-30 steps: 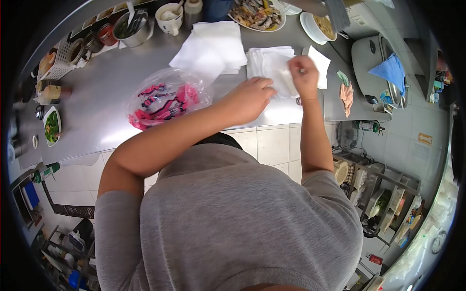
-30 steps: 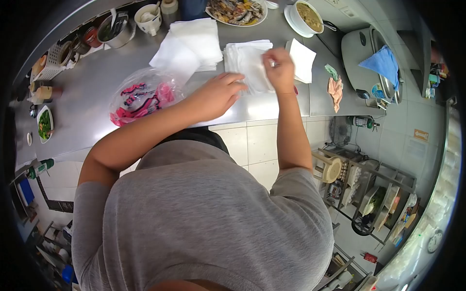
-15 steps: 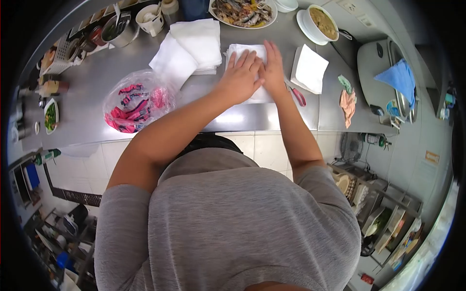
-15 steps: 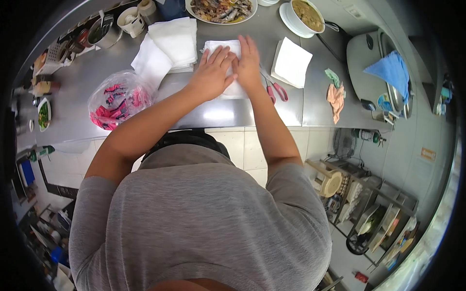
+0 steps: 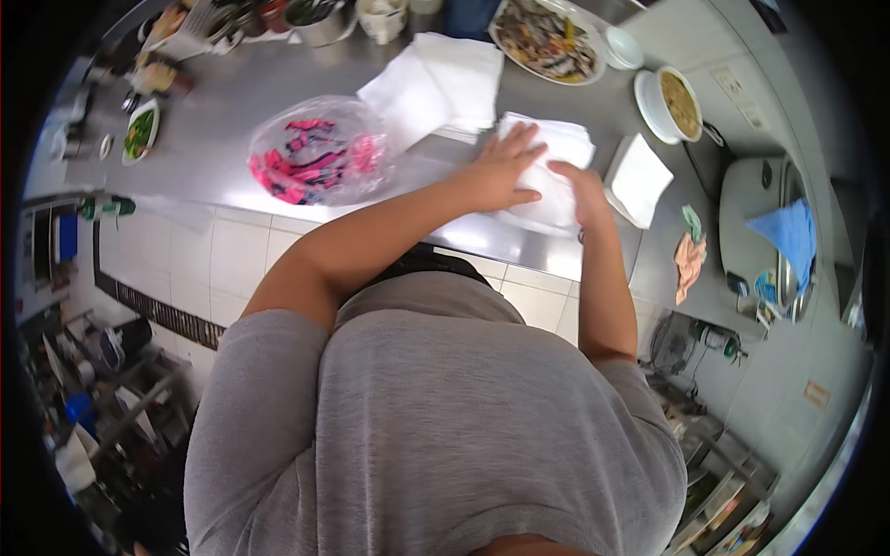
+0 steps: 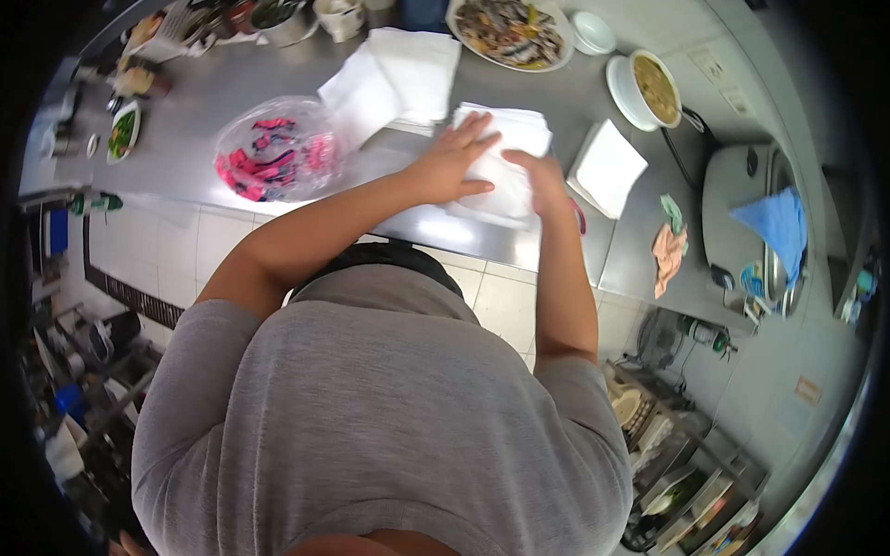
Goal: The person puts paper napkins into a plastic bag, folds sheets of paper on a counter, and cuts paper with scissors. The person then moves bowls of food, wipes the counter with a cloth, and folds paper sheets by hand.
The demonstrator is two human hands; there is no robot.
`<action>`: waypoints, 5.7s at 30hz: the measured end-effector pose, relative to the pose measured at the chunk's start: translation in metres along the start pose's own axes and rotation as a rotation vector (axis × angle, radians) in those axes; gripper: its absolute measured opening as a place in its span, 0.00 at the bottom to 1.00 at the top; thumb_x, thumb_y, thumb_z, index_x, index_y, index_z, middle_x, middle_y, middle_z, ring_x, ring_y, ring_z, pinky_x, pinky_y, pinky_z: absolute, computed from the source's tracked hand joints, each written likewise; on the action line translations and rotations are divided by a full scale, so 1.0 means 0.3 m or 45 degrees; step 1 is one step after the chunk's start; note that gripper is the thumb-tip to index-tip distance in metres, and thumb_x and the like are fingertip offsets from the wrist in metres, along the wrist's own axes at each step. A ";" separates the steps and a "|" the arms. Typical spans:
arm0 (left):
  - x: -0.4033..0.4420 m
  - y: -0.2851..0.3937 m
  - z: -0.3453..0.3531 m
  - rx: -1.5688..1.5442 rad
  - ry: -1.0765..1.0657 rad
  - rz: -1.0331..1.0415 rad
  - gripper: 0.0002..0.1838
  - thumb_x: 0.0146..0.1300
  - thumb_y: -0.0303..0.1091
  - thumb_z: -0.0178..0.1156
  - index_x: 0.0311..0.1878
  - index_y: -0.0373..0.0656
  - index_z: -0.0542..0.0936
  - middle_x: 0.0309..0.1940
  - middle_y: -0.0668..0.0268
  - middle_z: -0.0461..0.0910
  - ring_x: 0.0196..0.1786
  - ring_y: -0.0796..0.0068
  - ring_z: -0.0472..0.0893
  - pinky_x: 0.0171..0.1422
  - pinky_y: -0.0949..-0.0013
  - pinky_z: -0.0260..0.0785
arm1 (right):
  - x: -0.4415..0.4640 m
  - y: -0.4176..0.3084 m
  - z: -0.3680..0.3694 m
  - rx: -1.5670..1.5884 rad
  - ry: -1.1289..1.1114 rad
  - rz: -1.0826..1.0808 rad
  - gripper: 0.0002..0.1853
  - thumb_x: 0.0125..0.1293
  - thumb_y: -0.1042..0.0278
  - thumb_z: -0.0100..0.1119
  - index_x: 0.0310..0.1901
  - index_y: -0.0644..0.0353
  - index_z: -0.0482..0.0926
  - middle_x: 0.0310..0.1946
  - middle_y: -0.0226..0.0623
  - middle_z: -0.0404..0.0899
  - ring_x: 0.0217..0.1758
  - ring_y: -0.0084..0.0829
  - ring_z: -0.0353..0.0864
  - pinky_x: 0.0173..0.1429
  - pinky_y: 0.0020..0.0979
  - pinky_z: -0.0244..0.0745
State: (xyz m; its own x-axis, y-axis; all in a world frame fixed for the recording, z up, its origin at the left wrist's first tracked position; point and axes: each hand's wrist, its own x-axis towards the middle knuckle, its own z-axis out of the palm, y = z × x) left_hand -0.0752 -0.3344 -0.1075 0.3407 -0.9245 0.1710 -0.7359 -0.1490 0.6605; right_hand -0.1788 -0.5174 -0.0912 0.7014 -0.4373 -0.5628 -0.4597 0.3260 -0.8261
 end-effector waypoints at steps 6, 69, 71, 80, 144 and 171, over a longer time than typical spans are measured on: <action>-0.310 0.012 -0.578 -0.288 0.368 0.009 0.08 0.49 0.24 0.57 0.28 0.48 0.84 0.59 0.61 0.75 0.68 0.56 0.65 0.71 0.51 0.55 | -0.210 -0.124 -0.045 0.451 -0.238 -0.290 0.33 0.43 0.70 0.63 0.55 0.70 0.72 0.47 0.45 0.80 0.47 0.41 0.82 0.55 0.37 0.77; -0.830 -0.510 -0.817 -1.444 0.284 -0.775 0.10 0.63 0.34 0.53 0.34 0.37 0.79 0.26 0.65 0.79 0.22 0.77 0.76 0.24 0.75 0.68 | -0.218 0.045 1.311 -1.598 0.445 -0.562 0.31 0.68 0.45 0.46 0.62 0.63 0.70 0.59 0.54 0.71 0.66 0.48 0.66 0.70 0.42 0.57; -0.839 -0.498 -0.791 -1.353 0.236 -0.735 0.11 0.64 0.34 0.53 0.36 0.36 0.79 0.26 0.65 0.79 0.22 0.78 0.76 0.24 0.75 0.69 | -0.294 0.006 1.307 -1.757 0.426 -0.353 0.29 0.62 0.50 0.56 0.58 0.65 0.71 0.52 0.53 0.74 0.57 0.48 0.72 0.63 0.40 0.66; -0.840 -0.401 -0.812 -1.617 0.056 -0.791 0.10 0.63 0.32 0.56 0.38 0.35 0.80 0.27 0.65 0.80 0.27 0.78 0.79 0.27 0.76 0.71 | -0.323 0.024 1.338 -1.564 0.147 -1.408 0.17 0.49 0.72 0.61 0.44 0.62 0.77 0.41 0.47 0.76 0.44 0.47 0.77 0.51 0.42 0.72; -0.420 -0.293 -0.960 0.360 -0.379 0.091 0.18 0.51 0.23 0.58 0.48 0.37 0.80 0.56 0.59 0.74 0.57 0.59 0.74 0.60 0.58 0.66 | -0.273 -0.278 0.605 0.707 -0.493 -0.669 0.24 0.54 0.75 0.61 0.53 0.73 0.72 0.46 0.48 0.80 0.45 0.42 0.83 0.50 0.41 0.81; -0.696 -0.567 -1.043 -0.995 -0.445 -0.502 0.60 0.38 0.16 0.60 0.76 0.61 0.44 0.43 0.60 0.75 0.29 0.76 0.76 0.28 0.73 0.72 | -0.123 -0.096 1.215 -0.051 -0.379 -0.147 0.24 0.50 0.78 0.65 0.53 0.66 0.76 0.49 0.40 0.80 0.48 0.34 0.82 0.53 0.36 0.78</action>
State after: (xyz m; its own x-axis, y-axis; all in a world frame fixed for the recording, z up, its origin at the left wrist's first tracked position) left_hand 0.1621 -0.0063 -0.0268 0.1935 -0.9293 -0.3147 0.0394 -0.3131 0.9489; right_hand 0.0070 -0.2053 -0.0364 0.8761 -0.2031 -0.4373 -0.3847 0.2523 -0.8879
